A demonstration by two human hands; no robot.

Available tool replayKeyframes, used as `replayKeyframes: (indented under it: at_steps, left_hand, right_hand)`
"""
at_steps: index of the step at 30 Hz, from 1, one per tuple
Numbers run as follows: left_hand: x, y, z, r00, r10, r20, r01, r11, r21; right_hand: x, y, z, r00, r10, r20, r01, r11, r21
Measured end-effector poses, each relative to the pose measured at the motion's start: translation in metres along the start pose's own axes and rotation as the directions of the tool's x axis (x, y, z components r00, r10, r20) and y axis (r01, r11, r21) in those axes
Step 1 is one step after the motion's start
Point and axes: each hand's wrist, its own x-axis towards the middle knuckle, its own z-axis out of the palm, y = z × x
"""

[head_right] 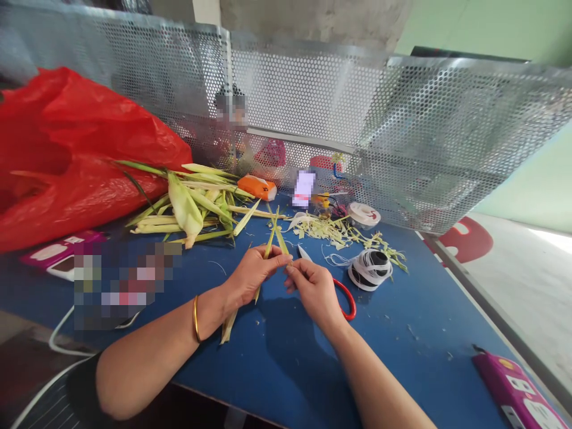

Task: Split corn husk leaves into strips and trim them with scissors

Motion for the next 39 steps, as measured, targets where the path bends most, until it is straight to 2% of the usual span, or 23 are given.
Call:
replayKeyframes:
  at_steps: [3,5,7,9,11,12,14,17,20,23,25,28,31,33,36,39]
  left_hand:
    - [0.000,0.002,-0.001,0.998,-0.030,-0.056,0.027,0.998,-0.053]
    - [0.001,0.003,-0.003,0.998,-0.056,-0.039,0.052,0.995,-0.087]
    - [0.001,0.004,-0.005,0.991,-0.123,0.043,0.129,0.977,-0.169]
    - [0.003,0.005,-0.006,0.971,-0.186,0.149,0.222,0.930,-0.292]
    - [0.005,0.005,-0.007,0.961,-0.181,0.208,0.255,0.871,-0.420]
    - [0.006,0.005,-0.007,0.964,-0.162,0.213,0.246,0.846,-0.473]
    - [0.007,0.004,-0.005,0.976,-0.129,0.177,0.207,0.809,-0.550]
    - [0.006,0.004,-0.002,0.985,-0.141,0.104,0.175,0.782,-0.599]
    - [0.004,0.005,0.001,0.988,-0.144,0.061,0.152,0.780,-0.607]
    - [0.004,0.004,0.001,0.988,-0.152,0.028,0.140,0.796,-0.589]
    - [0.004,0.003,0.001,0.985,-0.173,0.022,0.156,0.822,-0.547]
    - [0.004,0.001,-0.001,0.979,-0.197,0.062,0.204,0.875,-0.439]
    - [0.004,0.001,-0.002,0.980,-0.186,0.071,0.199,0.917,-0.345]
    - [0.003,0.000,-0.001,0.985,-0.170,0.023,0.168,0.933,-0.317]
    - [0.004,-0.004,0.000,0.985,-0.154,-0.072,0.126,0.945,-0.303]
    - [0.004,-0.007,0.000,0.983,-0.154,-0.099,0.122,0.955,-0.271]
  right_hand:
    - [0.000,0.002,0.001,0.996,0.063,0.064,-0.067,0.996,0.063]
    - [0.000,0.002,0.001,0.994,0.074,0.082,-0.082,0.992,0.091]
    - [0.001,0.001,-0.001,0.998,0.068,0.007,-0.069,0.987,0.143]
    - [0.002,-0.002,-0.004,0.988,0.045,-0.146,-0.013,0.978,0.210]
    - [0.002,-0.006,-0.008,0.962,0.026,-0.273,0.040,0.972,0.232]
    - [0.001,-0.007,-0.009,0.959,0.019,-0.282,0.041,0.978,0.204]
    - [-0.001,-0.007,-0.007,0.979,0.008,-0.206,0.009,0.997,0.081]
    - [-0.004,-0.001,0.003,0.999,0.035,-0.013,-0.036,0.989,-0.141]
    - [-0.008,0.005,0.011,0.996,0.059,0.073,-0.042,0.973,-0.226]
    - [-0.008,0.005,0.013,0.997,0.030,0.066,-0.011,0.966,-0.259]
    - [-0.007,0.003,0.011,0.998,0.032,0.058,-0.019,0.978,-0.207]
    - [-0.003,0.001,0.006,0.996,0.074,0.047,-0.072,0.997,-0.035]
    - [0.000,0.003,0.002,0.993,0.116,0.034,-0.118,0.991,0.071]
    - [0.000,0.005,0.001,0.994,0.106,0.025,-0.107,0.994,0.037]
    - [-0.002,0.006,0.003,0.999,0.040,-0.024,-0.043,0.989,-0.139]
    - [-0.003,0.005,0.005,0.998,-0.006,-0.058,-0.009,0.969,-0.245]
